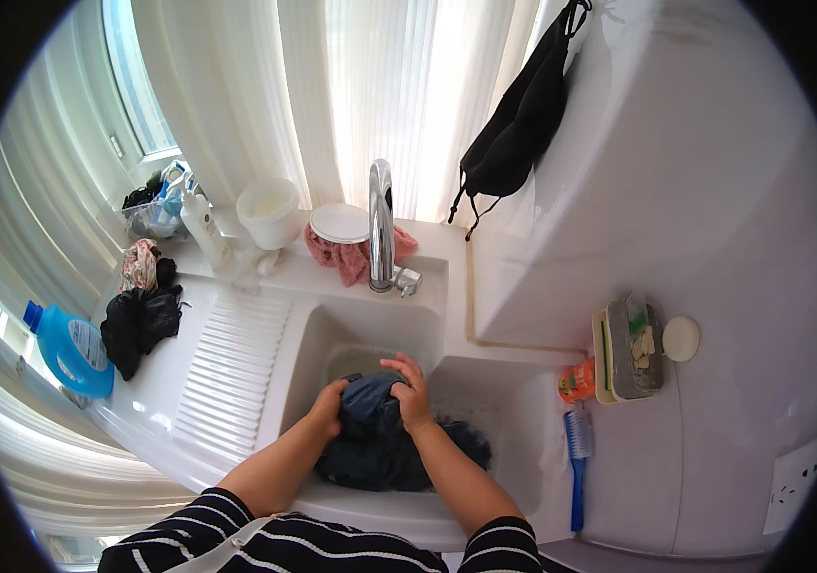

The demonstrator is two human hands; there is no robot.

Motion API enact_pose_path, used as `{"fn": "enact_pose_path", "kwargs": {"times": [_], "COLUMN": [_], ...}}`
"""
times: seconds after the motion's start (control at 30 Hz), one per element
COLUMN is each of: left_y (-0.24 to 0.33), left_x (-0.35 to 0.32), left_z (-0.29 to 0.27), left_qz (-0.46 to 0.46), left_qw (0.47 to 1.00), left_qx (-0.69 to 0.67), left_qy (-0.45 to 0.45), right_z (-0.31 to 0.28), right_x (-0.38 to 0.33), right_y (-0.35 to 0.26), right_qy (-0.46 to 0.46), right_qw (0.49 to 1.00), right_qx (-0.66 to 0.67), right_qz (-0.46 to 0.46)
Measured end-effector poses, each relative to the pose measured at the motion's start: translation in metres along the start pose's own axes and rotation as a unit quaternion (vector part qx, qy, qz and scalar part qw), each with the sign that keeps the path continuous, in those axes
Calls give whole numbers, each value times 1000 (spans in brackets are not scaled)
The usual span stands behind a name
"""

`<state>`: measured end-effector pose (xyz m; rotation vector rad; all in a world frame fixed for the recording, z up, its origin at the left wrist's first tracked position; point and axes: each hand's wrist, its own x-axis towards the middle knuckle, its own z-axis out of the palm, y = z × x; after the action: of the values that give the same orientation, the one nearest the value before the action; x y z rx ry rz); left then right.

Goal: The person hand-washes a dark-colored garment in a sink filled with soapy water. They repeatedly submerge, agitate, and wring the fabric to clean it, handling the item with both hands throughout the process.

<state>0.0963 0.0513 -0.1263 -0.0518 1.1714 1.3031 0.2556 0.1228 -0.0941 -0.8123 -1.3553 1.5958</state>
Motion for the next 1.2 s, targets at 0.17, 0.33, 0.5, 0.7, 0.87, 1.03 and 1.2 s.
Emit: {"fn": "enact_pose_path", "kwargs": {"times": [0.17,0.33,0.5,0.7,0.87,1.03,1.2], "left_y": [24,-6,12,18,19,-6,-2], "left_x": [-47,-42,-37,-33,-7,-3,-5], "left_z": [27,27,4,18,10,21,26], "left_qz": [-79,80,51,78,221,158,125], "left_qw": [975,993,995,987,926,904,958], "left_qx": [-157,-38,-86,76,244,353,201], "left_qy": [-134,83,4,114,186,181,161], "right_z": [63,60,93,12,12,36,18], "right_x": [-49,-28,-45,10,13,1,29], "right_y": [-14,8,-11,60,65,78,75], "right_qy": [-22,179,106,146,82,-133,-246], "right_qw": [964,942,930,888,886,722,716], "right_qx": [-247,-273,-257,-435,-454,-679,-653], "right_qz": [-93,-81,-239,-32,-58,7,18]}}
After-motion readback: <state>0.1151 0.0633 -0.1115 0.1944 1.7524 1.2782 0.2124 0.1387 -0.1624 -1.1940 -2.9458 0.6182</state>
